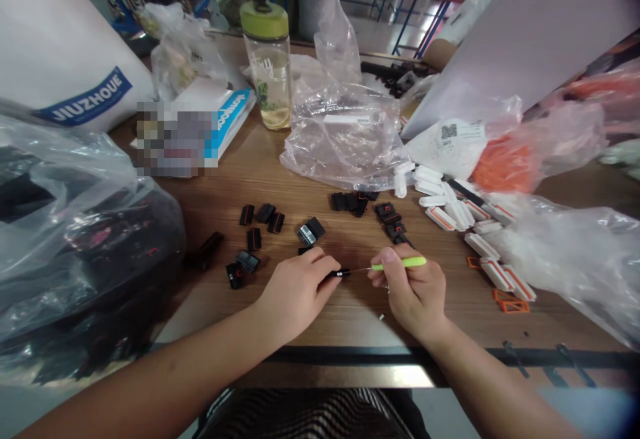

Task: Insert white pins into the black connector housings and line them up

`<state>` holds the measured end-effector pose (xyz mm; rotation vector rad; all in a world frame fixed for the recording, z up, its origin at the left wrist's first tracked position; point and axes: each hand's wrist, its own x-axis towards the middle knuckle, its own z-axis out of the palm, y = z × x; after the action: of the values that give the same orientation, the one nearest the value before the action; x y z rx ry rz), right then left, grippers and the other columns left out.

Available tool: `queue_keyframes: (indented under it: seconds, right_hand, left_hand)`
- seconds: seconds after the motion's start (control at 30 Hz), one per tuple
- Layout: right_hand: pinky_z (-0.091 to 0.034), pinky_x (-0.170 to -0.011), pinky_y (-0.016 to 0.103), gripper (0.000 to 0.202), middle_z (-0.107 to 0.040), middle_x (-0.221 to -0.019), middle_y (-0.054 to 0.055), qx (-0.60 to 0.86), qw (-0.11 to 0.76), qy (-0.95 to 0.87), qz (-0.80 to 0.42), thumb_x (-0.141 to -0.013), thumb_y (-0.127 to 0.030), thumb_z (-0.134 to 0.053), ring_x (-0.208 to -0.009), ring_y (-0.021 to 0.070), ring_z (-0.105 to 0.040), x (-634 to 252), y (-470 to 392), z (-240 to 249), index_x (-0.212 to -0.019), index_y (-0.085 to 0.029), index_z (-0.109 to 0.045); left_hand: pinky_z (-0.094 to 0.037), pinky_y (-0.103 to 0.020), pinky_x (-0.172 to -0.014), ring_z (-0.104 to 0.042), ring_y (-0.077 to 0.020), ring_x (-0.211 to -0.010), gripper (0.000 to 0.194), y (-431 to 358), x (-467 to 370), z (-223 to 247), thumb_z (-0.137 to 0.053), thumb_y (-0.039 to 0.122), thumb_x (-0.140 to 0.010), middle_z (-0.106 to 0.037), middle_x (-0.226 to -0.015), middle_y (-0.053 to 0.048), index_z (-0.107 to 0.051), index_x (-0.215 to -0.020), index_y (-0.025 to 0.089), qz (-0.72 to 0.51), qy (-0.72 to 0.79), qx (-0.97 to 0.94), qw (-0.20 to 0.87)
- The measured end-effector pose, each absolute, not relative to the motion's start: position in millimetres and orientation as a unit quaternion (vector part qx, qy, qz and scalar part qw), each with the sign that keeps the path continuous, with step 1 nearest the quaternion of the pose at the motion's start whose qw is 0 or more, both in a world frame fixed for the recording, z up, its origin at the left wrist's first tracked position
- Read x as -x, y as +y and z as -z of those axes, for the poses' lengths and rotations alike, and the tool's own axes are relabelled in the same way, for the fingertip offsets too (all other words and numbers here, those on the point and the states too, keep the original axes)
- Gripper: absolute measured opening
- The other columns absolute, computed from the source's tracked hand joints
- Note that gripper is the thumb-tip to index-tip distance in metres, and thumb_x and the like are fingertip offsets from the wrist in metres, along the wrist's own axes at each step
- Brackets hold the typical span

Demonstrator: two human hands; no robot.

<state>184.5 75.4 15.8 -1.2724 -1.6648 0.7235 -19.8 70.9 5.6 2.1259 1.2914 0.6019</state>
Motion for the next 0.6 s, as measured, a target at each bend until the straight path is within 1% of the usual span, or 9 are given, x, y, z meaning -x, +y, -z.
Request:
queue_keyframes:
  seconds: [0.27,0.5,0.6]
  right_hand:
    - [-0.050,-0.049,0.018,0.024,-0.067,-0.064,-0.002,0.509,0.423,-0.693,-0.286,-0.097,-0.023,-0.052,-0.048,0.0073,-0.062,-183.4,74.4,-16.0,-0.078,-0.018,-0.065]
    - [-0.049,-0.056,0.020,0.023,-0.067,-0.066,-0.002,0.507,0.372,-0.741,-0.236,-0.098,-0.022,-0.051,-0.055,0.0088,-0.066,-185.8,73.7,-21.3,-0.079,-0.019,-0.065]
    - [-0.049,-0.055,0.020,0.023,-0.067,-0.065,-0.003,0.511,0.382,-0.729,-0.248,-0.098,-0.022,-0.051,-0.052,0.0077,-0.064,-185.2,73.6,-20.8,-0.079,-0.019,-0.064]
  left_hand:
    - [-0.054,-0.036,-0.078,-0.066,-0.0197,-0.083,0.008,69.5,19.4,-6.2,-0.060,0.018,-0.093,-0.064,-0.093,-0.003,-0.068,-0.096,0.019,-0.217,0.487,-0.794,0.292]
    - [-0.054,-0.035,-0.078,-0.066,-0.0192,-0.083,0.009,69.9,18.9,-6.9,-0.060,0.019,-0.093,-0.065,-0.093,-0.003,-0.068,-0.097,0.019,-0.226,0.487,-0.788,0.301]
    - [-0.054,-0.035,-0.079,-0.066,-0.0191,-0.083,0.008,70.4,19.1,-6.8,-0.061,0.018,-0.093,-0.065,-0.092,-0.003,-0.068,-0.096,0.019,-0.225,0.489,-0.787,0.303]
